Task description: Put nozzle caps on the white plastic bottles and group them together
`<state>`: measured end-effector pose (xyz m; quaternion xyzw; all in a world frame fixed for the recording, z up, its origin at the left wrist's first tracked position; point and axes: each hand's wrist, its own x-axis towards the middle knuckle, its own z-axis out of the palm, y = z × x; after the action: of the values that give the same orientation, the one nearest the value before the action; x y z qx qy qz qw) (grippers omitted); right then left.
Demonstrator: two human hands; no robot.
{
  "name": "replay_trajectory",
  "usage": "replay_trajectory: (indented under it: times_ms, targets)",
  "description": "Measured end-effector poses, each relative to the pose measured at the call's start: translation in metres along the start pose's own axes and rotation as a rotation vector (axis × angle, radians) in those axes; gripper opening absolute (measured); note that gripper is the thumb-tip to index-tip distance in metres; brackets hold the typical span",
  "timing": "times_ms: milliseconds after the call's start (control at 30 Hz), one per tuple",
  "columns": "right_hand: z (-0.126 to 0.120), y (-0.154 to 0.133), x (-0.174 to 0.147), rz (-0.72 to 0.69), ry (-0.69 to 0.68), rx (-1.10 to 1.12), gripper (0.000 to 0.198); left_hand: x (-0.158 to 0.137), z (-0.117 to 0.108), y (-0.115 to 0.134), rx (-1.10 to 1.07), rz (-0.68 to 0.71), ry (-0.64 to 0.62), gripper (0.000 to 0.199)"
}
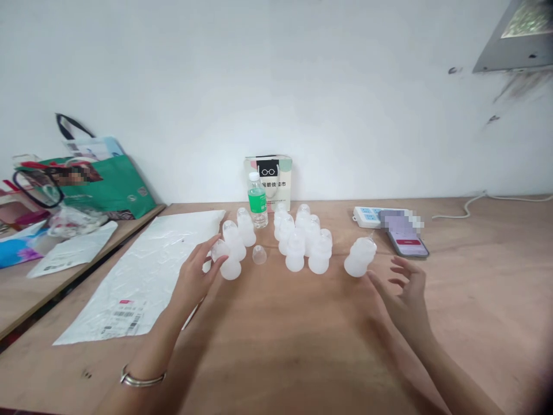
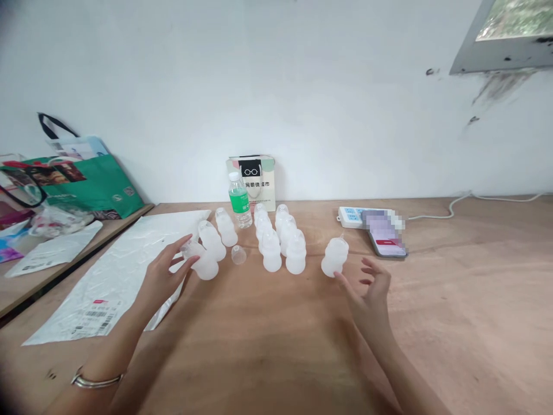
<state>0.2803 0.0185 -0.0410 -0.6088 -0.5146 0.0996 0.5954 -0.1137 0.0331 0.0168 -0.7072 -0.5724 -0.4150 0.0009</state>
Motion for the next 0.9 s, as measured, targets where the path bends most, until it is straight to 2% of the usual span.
replay_trajectory:
  times_ms: [100, 200, 367, 467, 533, 567, 600, 667, 700, 767, 900]
  targets:
    - [0.005, 0.022, 0.014, 0.07, -0.006, -0.072, 0.079, 0.0, 0.006, -0.006, 0.013, -0.027, 0.008, 0.049]
    - [0.016, 0.039, 0.021, 0.103, -0.088, -0.09, 0.084, 0.0, 0.011, -0.01, 0.017, -0.035, 0.012, 0.052]
    - [0.033, 0.04, 0.022, 0.246, -0.254, 0.171, 0.079, 0.001, 0.013, -0.014, 0.07, -0.014, 0.039, 0.064]
    - [0.039, 0.037, 0.024, 0.288, -0.294, 0.161, 0.064, -0.002, 0.012, -0.002, 0.168, 0.09, 0.169, 0.064]
    - [0.042, 0.036, 0.024, 0.299, -0.296, 0.102, 0.055, -0.006, 0.016, 0.015, 0.189, 0.177, 0.3, 0.055]
    - [0.042, 0.037, 0.024, 0.296, -0.298, 0.079, 0.053, -0.007, 0.021, 0.026, 0.177, 0.229, 0.327, 0.05]
    - [0.043, 0.037, 0.024, 0.289, -0.302, 0.064, 0.051, -0.008, 0.028, 0.036, 0.15, 0.286, 0.3, 0.046]
    - [0.044, 0.039, 0.022, 0.267, -0.32, 0.049, 0.05, -0.008, 0.046, 0.053, 0.106, 0.388, 0.107, 0.045]
    - [0.044, 0.039, 0.02, 0.259, -0.323, 0.057, 0.05, -0.007, 0.057, 0.057, 0.103, 0.391, 0.006, 0.046]
    - [0.043, 0.04, 0.015, 0.257, -0.323, 0.084, 0.051, -0.001, 0.081, 0.057, 0.143, 0.321, -0.096, 0.049]
    - [0.036, 0.036, -0.001, 0.242, -0.321, 0.067, 0.047, 0.008, 0.119, 0.035, 0.331, 0.095, -0.233, 0.054]
